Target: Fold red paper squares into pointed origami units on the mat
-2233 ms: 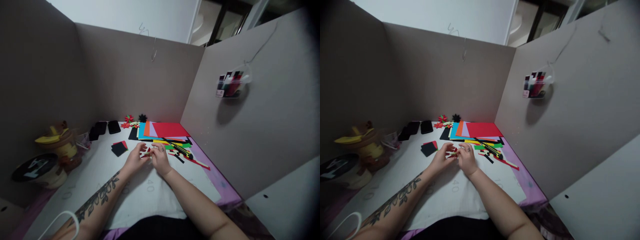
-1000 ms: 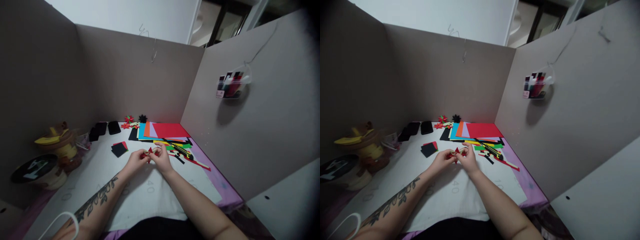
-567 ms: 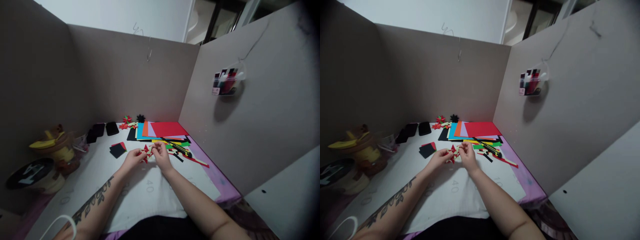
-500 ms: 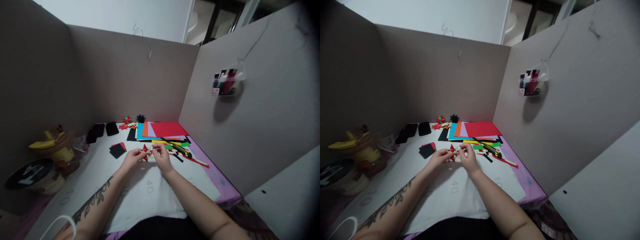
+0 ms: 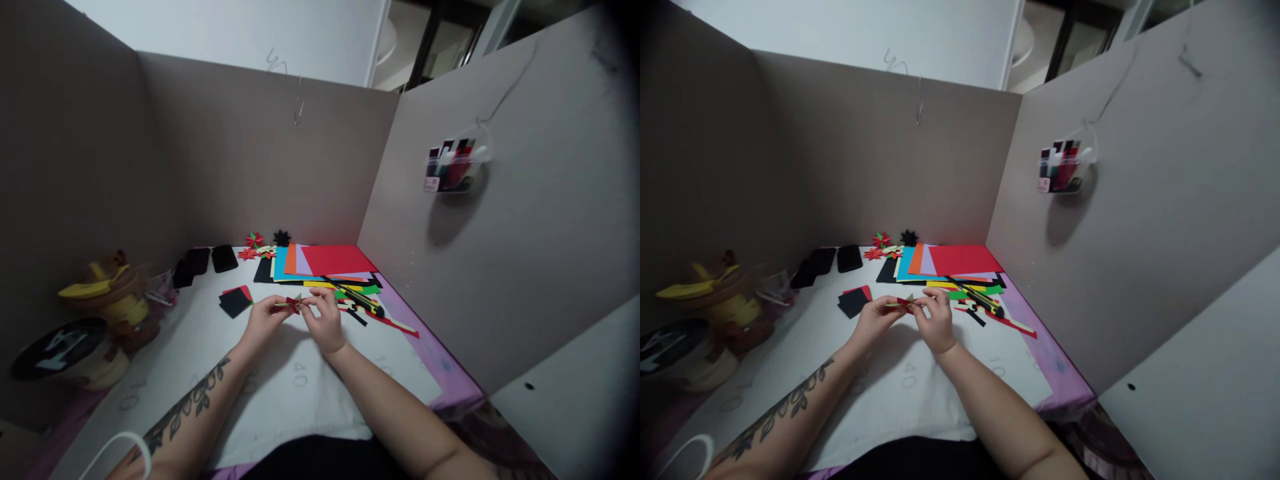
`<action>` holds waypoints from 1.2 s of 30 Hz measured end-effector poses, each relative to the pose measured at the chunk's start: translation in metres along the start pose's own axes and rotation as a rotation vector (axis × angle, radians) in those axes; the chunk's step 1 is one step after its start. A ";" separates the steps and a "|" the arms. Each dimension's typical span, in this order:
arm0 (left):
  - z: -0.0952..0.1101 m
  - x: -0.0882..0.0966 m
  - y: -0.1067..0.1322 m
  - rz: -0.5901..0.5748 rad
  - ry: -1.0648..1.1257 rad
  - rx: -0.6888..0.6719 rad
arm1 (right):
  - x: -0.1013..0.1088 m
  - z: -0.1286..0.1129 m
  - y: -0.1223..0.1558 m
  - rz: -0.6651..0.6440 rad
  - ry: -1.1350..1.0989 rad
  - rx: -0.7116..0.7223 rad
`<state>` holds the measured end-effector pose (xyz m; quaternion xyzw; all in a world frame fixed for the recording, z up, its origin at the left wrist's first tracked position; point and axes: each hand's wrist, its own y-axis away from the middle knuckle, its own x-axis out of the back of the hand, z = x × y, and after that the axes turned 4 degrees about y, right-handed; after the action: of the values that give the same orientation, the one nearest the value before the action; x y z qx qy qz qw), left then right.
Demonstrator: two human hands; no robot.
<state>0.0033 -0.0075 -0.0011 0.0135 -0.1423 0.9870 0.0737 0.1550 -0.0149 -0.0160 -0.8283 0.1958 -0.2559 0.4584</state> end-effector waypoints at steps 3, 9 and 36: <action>0.003 -0.002 0.002 0.021 -0.051 -0.042 | 0.000 0.000 0.001 0.005 0.022 0.007; 0.002 -0.003 0.003 0.064 -0.145 -0.117 | -0.001 0.001 0.003 -0.008 0.015 -0.010; 0.010 -0.005 0.005 -0.091 -0.001 0.071 | -0.005 0.002 -0.002 -0.206 -0.455 -0.400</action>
<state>0.0080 -0.0155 0.0074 0.0231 -0.1064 0.9870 0.1180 0.1523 -0.0095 -0.0161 -0.9534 0.0496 -0.0655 0.2903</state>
